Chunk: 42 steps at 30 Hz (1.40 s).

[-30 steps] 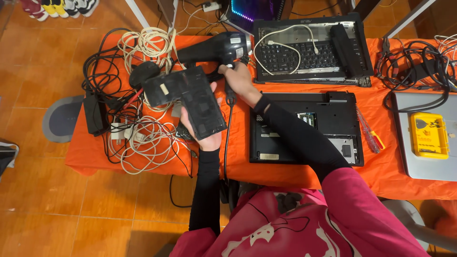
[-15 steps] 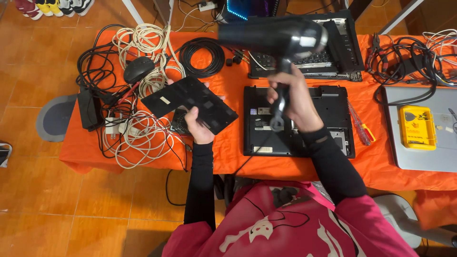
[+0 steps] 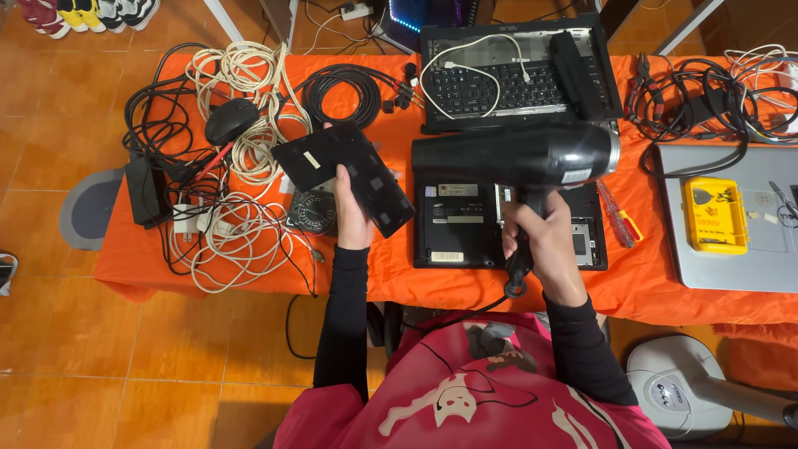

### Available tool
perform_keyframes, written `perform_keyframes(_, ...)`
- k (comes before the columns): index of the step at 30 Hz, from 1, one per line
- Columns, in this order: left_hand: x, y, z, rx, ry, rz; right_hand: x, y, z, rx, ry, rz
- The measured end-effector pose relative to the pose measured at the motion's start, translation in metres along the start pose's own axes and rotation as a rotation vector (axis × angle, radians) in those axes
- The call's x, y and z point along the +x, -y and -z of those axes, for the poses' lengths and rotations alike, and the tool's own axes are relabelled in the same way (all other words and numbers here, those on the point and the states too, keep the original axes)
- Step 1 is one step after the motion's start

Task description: The recorder is shown unscrewing the back panel of a laptop and removing the battery before using a hairdryer on it.

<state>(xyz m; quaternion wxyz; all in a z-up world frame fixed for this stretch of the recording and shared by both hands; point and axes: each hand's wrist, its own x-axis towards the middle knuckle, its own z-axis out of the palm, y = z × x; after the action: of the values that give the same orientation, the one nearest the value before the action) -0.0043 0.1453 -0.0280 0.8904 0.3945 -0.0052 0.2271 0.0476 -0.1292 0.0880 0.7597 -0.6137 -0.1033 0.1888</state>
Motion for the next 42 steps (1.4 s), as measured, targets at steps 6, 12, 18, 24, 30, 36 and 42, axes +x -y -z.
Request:
perform_keyframes(6, -0.004, 0.004, -0.028, -0.139, -0.048, 0.007, -0.010, -0.011, 0.009, -0.037, 0.025, 0.087)
perform_keyframes(12, -0.004, 0.006, -0.031, -0.096, -0.052, -0.025, -0.015, -0.013, 0.009, -0.069, 0.027, 0.128)
perform_keyframes(18, -0.003, 0.012, -0.018, 0.037, -0.054, -0.106, -0.016, -0.016, 0.011, -0.096, 0.019, 0.152)
perform_keyframes(24, -0.003, 0.008, -0.026, 0.101, -0.060, -0.162, -0.021, -0.014, 0.010, -0.139, 0.018, 0.171)
perform_keyframes(30, -0.003, 0.017, -0.016, 0.044, -0.088, -0.167, -0.025, -0.015, 0.009, -0.229, 0.004, 0.165)
perform_keyframes(36, -0.003, 0.010, -0.018, 0.054, -0.104, -0.243, -0.029, -0.012, 0.007, -0.282, -0.005, 0.155)
perform_keyframes(42, -0.004, 0.010, -0.013, 0.057, -0.122, -0.226, -0.030, -0.019, 0.012, -0.289, 0.004, 0.148)
